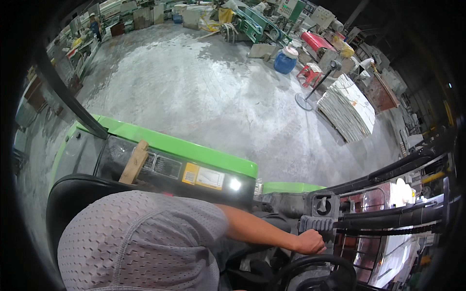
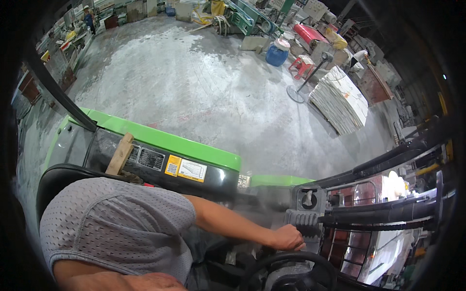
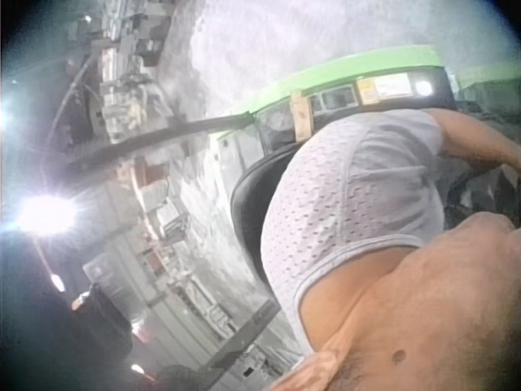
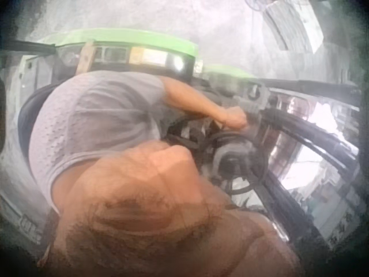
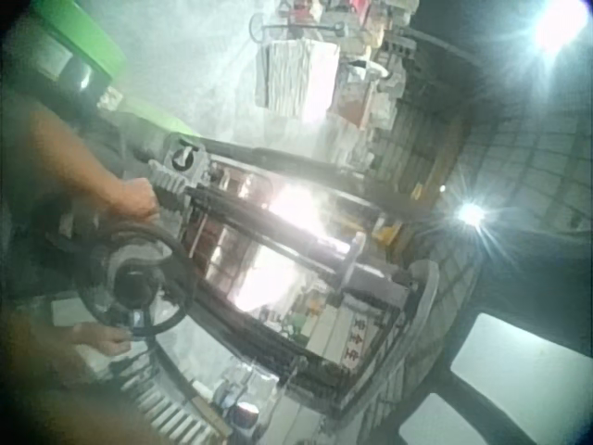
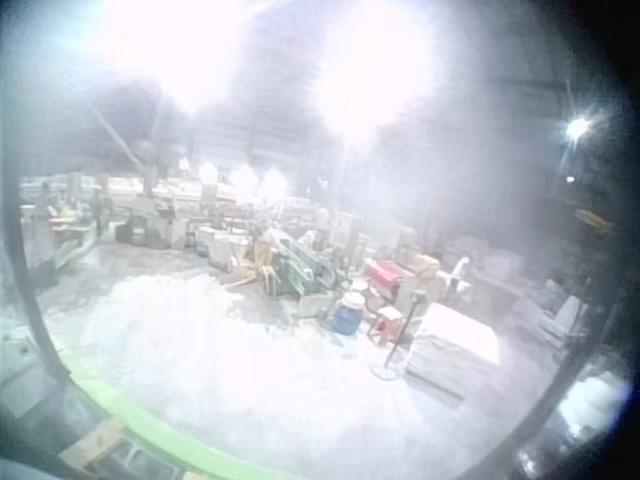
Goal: The person operates a forklift inside a warehouse, steering and using the control levers to maneuver the vehicle. The forklift forks are raised and lowered while the person navigates around stacked materials and pallets.
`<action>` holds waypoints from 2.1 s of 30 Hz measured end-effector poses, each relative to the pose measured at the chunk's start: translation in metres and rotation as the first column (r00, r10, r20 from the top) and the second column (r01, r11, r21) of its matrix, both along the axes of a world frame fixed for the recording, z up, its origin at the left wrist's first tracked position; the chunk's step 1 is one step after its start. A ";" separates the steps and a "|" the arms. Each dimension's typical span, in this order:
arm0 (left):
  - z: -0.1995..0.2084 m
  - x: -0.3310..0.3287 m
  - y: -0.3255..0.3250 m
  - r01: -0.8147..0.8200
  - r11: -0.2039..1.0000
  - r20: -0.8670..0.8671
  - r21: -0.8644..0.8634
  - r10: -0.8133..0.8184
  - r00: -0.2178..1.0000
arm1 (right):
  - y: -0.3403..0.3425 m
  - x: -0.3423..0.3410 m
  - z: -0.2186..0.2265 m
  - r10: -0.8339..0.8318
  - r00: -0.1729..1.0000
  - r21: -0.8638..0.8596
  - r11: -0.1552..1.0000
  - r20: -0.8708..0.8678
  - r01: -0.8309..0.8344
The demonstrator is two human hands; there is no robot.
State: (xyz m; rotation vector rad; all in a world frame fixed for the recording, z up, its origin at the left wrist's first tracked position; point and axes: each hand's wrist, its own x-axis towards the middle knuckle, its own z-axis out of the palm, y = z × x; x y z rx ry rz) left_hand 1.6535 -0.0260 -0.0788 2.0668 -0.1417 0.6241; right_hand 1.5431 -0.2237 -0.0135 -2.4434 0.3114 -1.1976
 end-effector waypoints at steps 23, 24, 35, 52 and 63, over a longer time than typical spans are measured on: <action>0.079 -0.381 -0.117 -0.067 0.985 -0.120 0.161 0.087 0.989 | -0.086 -0.259 0.168 0.225 0.950 -0.044 0.974 0.215 -0.220; 0.080 -0.394 -0.103 -0.005 0.985 -0.093 0.174 0.021 0.995 | -0.063 -0.276 0.170 0.231 0.943 -0.079 0.973 0.241 -0.218; 0.101 -0.788 0.074 -0.102 0.994 -0.033 -0.027 0.101 0.994 | 0.237 -0.748 0.179 0.454 0.886 -0.202 0.880 0.095 -0.430; 0.091 -0.832 0.098 -0.141 0.990 0.052 -0.022 0.142 0.989 | 0.263 -0.819 0.159 0.536 0.837 -0.276 0.826 0.112 -0.492; 0.087 -0.830 0.115 -0.202 0.977 0.096 -0.070 0.208 0.973 | 0.263 -0.854 0.136 0.607 0.794 -0.265 0.772 0.038 -0.578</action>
